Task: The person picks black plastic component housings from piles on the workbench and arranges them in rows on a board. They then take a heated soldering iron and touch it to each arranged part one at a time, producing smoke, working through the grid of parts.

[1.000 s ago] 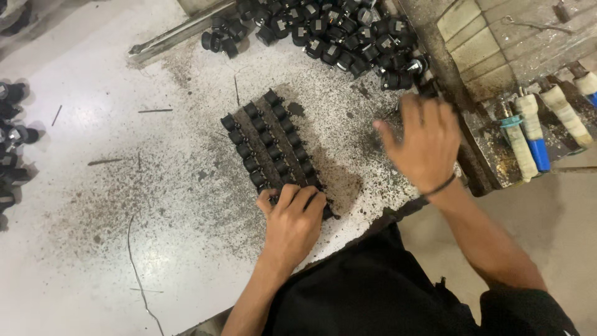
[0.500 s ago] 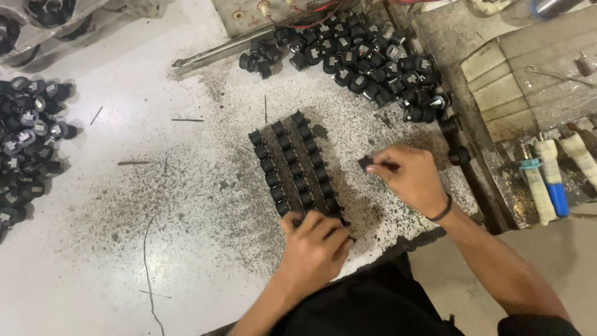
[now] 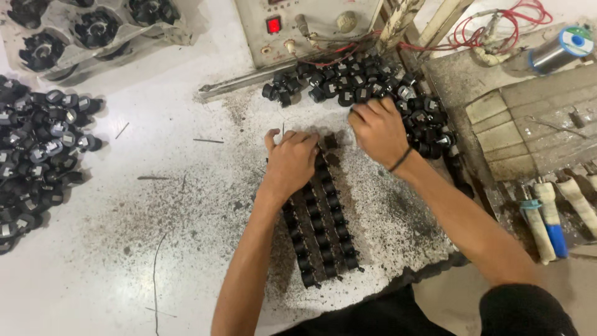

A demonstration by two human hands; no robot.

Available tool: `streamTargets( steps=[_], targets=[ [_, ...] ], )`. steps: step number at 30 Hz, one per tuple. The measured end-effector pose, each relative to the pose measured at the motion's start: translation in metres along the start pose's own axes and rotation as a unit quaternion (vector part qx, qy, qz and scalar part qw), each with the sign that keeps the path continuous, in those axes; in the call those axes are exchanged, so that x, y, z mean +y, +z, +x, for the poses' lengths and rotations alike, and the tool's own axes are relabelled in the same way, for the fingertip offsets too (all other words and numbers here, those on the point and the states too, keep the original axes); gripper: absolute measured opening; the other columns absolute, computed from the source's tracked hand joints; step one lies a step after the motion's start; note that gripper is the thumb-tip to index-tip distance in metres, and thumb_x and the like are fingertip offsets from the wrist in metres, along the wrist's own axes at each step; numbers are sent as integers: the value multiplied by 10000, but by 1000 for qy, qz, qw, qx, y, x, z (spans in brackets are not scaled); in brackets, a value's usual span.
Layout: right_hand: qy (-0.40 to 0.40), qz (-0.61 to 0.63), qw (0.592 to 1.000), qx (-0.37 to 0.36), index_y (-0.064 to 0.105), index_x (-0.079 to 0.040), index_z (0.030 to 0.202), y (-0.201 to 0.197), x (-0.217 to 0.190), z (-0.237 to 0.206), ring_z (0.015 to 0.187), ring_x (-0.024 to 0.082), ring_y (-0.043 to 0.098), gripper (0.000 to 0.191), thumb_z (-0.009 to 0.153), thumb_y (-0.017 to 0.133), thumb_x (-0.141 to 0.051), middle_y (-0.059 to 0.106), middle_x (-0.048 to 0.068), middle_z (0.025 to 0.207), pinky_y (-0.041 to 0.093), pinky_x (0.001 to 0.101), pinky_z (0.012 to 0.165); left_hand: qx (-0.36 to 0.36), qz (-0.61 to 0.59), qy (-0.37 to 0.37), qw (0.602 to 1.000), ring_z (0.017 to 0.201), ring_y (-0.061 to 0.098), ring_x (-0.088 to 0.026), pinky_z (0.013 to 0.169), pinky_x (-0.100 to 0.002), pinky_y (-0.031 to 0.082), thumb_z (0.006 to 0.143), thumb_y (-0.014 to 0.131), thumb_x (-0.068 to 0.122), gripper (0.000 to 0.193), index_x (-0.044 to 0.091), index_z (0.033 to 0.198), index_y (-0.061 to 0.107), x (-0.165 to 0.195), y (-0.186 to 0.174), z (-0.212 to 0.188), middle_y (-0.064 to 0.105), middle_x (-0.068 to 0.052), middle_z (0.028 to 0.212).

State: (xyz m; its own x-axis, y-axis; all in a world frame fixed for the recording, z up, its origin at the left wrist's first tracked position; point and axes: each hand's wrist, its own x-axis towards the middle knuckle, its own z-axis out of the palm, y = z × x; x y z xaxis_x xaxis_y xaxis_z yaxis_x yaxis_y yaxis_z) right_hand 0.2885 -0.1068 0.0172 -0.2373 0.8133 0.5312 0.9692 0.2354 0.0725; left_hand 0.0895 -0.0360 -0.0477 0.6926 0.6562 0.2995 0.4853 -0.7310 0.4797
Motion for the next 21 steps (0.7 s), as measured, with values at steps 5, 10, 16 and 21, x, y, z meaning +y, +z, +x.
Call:
streamTargets(
  steps=[5, 10, 16, 21],
  targets=[
    [247, 307, 910, -130, 762, -23, 943, -15, -18, -50, 696, 242, 756, 154, 849, 789, -141, 766, 113, 866, 592, 348, 612, -20, -12, 52, 998, 994, 687, -283, 1083, -552, 335, 893, 664, 154, 270, 111, 1147, 744, 8, 1, 22, 732, -93, 963],
    [200, 313, 928, -17, 742, -7, 932, 2, -44, -55, 714, 240, 742, 154, 869, 795, -137, 752, 124, 899, 593, 342, 634, -62, -23, 53, 996, 953, 697, -288, 1092, -556, 344, 873, 656, 160, 242, 134, 1084, 772, 9, 8, 35, 737, -101, 913],
    [156, -39, 987, 1, 744, 25, 965, -11, -16, -18, 995, 298, 645, 313, 857, 835, -255, 698, 146, 1100, 490, 457, 824, -94, -25, 53, 994, 1049, 671, -320, 1148, -563, 298, 903, 658, 218, 282, 137, 1155, 755, 15, -5, 37, 721, -140, 999],
    [170, -101, 980, -21, 733, -24, 1080, -20, -13, -8, 1206, 291, 472, 430, 766, 864, -289, 599, 142, 1279, 313, 498, 955, -188, 14, 42, 981, 1164, 612, -346, 1188, -566, 167, 760, 728, 324, 470, 175, 1206, 734, 25, -15, 39, 678, -186, 1125]
  ],
)
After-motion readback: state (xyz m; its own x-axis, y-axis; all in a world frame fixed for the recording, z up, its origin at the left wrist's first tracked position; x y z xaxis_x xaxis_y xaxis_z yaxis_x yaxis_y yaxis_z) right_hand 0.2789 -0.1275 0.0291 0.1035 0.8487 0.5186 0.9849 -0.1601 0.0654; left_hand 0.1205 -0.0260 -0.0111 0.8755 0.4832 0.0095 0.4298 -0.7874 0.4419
